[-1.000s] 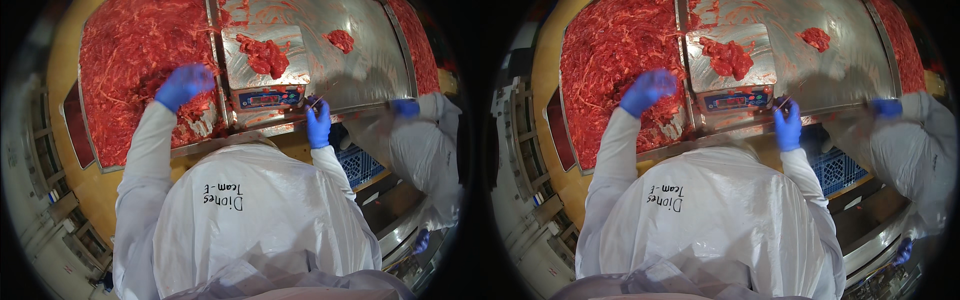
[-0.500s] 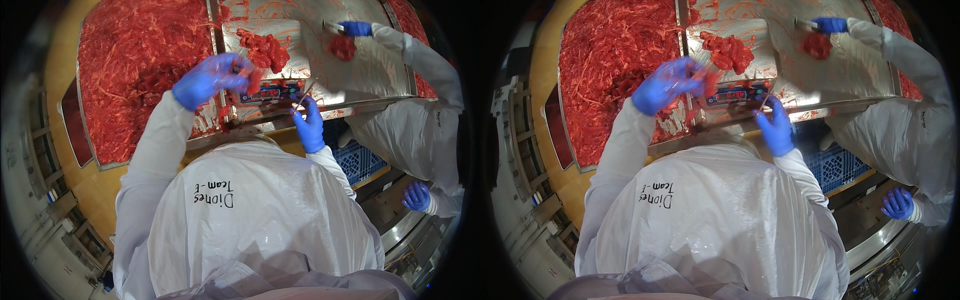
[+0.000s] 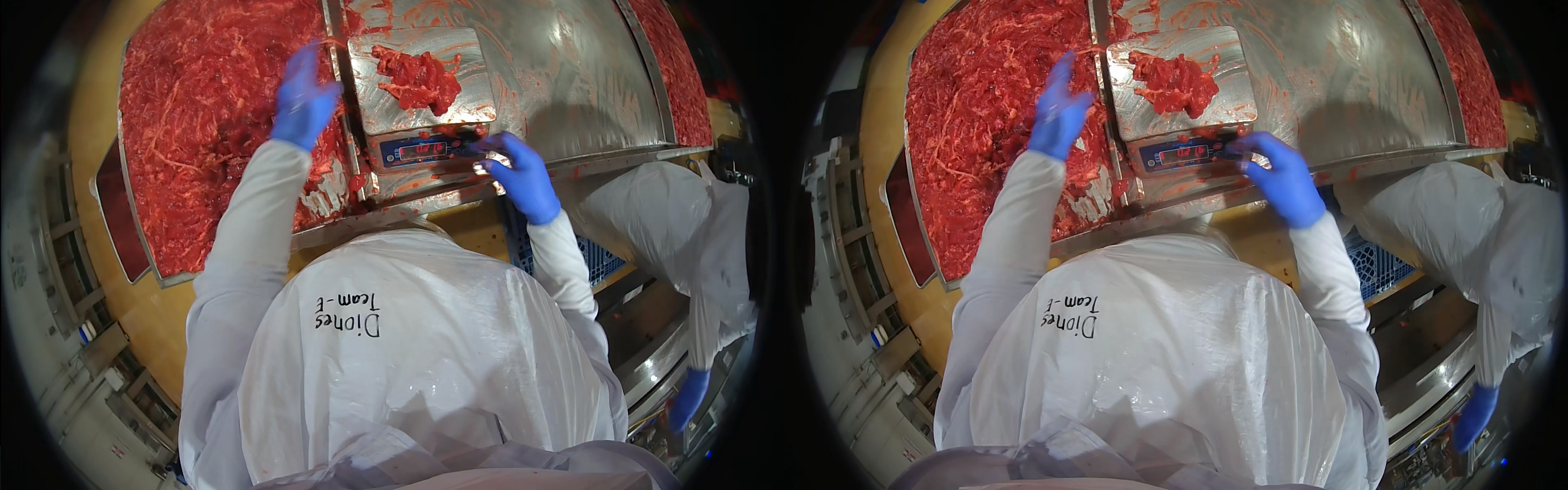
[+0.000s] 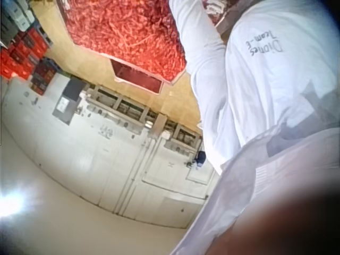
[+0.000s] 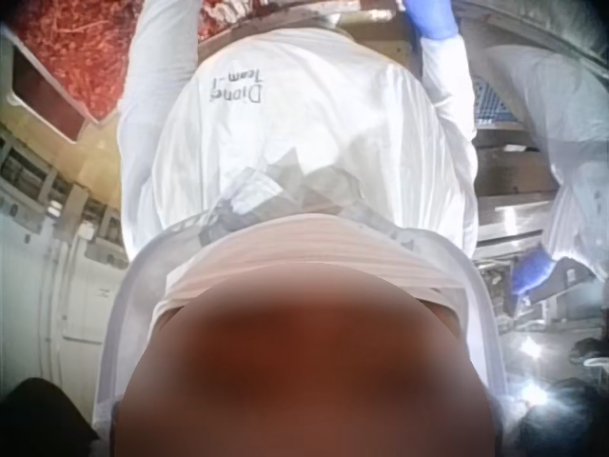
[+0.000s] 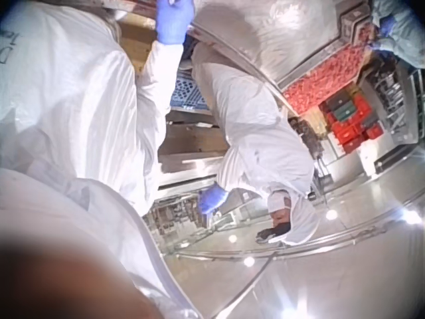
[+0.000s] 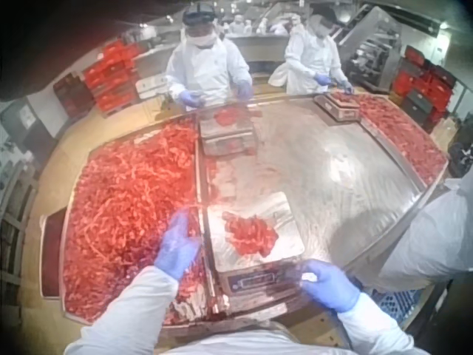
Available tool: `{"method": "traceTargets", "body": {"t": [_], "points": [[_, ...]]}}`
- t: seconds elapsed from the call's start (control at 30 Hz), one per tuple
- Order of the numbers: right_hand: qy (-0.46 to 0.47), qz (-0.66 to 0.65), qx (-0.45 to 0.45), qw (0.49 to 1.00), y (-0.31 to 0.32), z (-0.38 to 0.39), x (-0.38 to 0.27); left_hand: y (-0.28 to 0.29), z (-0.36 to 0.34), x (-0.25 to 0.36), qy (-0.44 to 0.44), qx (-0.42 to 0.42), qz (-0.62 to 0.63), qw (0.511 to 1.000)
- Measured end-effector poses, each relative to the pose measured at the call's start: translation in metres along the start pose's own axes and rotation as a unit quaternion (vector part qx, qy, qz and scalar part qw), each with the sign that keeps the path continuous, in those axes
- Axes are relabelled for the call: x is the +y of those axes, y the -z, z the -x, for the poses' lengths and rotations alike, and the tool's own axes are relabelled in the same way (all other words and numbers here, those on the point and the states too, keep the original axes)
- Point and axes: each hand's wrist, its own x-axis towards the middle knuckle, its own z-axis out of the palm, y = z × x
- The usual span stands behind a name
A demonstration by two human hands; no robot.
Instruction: The person uses shears to cut pieces of raw red meat from a large pile on a metal tray. They place the cut pieces onto a digital scale, then move them to a separate area on the tray. The process is repeated continuously.
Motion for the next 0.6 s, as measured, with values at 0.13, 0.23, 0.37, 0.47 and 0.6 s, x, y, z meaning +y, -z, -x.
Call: {"method": "traceTargets", "body": {"t": [0.13,0.23,0.37,0.47,0.6], "points": [[0.012,-0.018,-0.111,0.994,-0.025,-0.075,-0.013,-0.051,-0.012,0.078,-0.028,-0.237,0.081,0.968],[0.006,-0.155,-0.037,0.987,-0.039,-0.088,-0.007,-0.024,-0.007,0.099,0.036,-0.324,0.276,0.904],[-0.026,-0.195,0.012,0.98,-0.048,-0.057,-0.02,0.009,0.037,0.036,0.14,-0.205,0.262,0.932],[-0.022,-0.153,-0.059,0.986,-0.051,-0.027,0.005,0.014,0.11,-0.002,0.004,-0.248,0.025,0.968],[-0.045,-0.165,-0.02,0.985,-0.042,-0.008,0.024,0.002,0.161,-0.009,0.065,-0.313,0.086,0.944]]}}
